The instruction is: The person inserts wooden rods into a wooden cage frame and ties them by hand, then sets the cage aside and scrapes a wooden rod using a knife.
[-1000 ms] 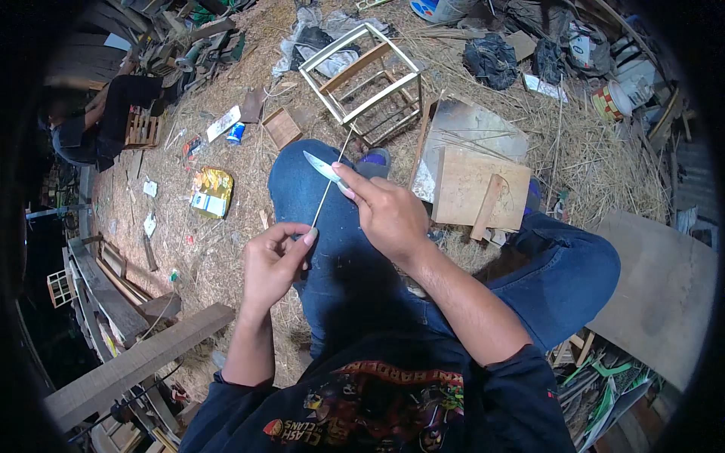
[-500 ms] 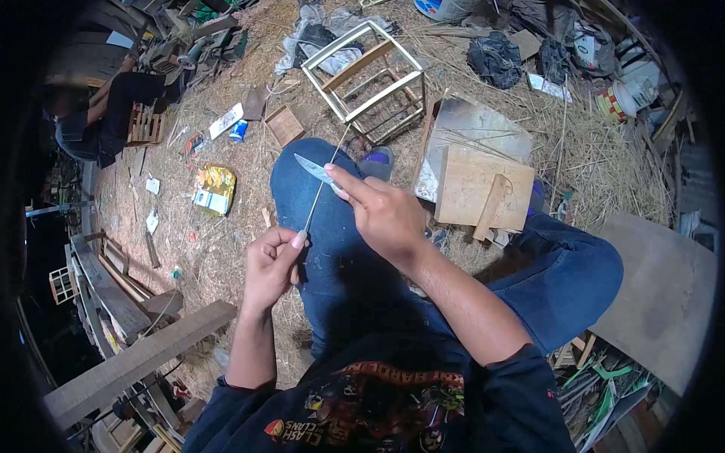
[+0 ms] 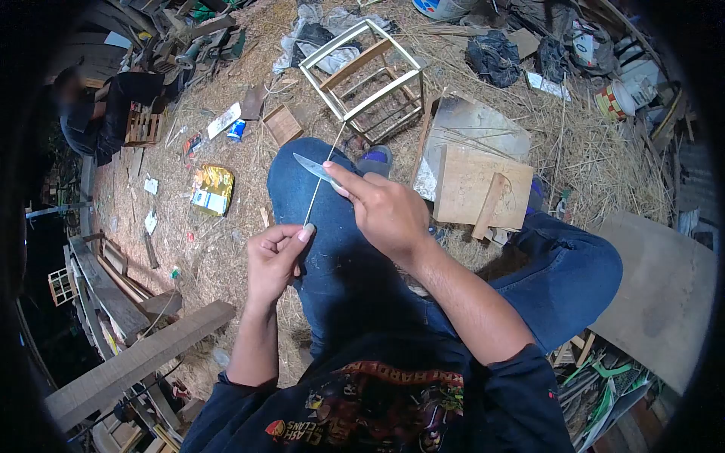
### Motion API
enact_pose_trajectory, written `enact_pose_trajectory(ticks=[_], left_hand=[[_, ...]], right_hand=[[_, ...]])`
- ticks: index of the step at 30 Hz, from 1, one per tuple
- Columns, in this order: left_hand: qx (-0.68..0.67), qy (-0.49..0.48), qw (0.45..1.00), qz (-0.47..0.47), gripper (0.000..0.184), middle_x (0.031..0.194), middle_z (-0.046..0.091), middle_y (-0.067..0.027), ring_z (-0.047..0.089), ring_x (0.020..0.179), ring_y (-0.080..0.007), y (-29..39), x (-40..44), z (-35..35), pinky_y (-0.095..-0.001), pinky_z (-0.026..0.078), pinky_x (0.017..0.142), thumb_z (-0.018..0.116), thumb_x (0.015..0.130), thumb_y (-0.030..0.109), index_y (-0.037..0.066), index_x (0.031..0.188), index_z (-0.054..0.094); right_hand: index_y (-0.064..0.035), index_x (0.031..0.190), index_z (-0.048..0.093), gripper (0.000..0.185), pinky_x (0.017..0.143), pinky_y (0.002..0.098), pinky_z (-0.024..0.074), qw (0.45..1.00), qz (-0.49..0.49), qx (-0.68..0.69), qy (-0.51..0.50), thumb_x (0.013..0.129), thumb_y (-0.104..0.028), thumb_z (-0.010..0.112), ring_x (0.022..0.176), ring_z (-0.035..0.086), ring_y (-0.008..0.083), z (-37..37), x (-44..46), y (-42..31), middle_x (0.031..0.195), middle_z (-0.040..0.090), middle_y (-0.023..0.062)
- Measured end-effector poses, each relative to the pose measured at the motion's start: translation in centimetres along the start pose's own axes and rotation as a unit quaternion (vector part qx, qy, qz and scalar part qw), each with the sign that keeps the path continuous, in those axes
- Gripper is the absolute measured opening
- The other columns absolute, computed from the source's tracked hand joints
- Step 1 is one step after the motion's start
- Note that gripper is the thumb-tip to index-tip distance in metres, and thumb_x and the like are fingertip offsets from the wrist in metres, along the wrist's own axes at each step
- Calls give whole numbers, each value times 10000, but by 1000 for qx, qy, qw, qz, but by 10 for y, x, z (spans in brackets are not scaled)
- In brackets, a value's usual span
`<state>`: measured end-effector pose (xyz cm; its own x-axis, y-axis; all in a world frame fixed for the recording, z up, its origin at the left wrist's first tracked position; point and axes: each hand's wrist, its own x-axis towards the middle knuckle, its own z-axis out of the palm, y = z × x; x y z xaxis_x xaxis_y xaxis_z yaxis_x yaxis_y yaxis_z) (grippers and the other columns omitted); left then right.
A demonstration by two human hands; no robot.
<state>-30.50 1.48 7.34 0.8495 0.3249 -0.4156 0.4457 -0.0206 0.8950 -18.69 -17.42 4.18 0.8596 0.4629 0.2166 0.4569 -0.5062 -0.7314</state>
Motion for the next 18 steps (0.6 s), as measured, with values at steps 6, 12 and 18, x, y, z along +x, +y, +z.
enact_pose_trajectory(ticks=[6, 12, 18], left_hand=[[4, 14, 1000, 6, 171, 591, 603, 62, 465, 449, 1, 1, -1, 1, -195, 314, 424, 794, 997, 153, -17, 1015, 798], [4, 20, 1000, 2, 178, 595, 607, 59, 464, 460, 0, 1, 0, 1, -198, 316, 431, 801, 990, 153, -22, 1021, 803], [4, 21, 1000, 1, 171, 605, 616, 55, 463, 471, -1, 2, -1, 1, -201, 319, 436, 811, 978, 142, -22, 1023, 807]], right_hand=[[-339, 1398, 703, 430, 583, 472, 548, 1000, 1, -3, -3, 1007, -165, 663, 673, 690, 330, -1, 0, 0, 777, 665, 92], [-342, 1395, 706, 424, 579, 473, 545, 1000, 3, -10, 1, 1007, -174, 670, 665, 687, 326, 1, -1, 2, 773, 660, 88], [-340, 1384, 715, 409, 581, 465, 550, 1000, 4, -9, 3, 1009, -183, 672, 668, 693, 320, 3, -1, 3, 781, 673, 86]])
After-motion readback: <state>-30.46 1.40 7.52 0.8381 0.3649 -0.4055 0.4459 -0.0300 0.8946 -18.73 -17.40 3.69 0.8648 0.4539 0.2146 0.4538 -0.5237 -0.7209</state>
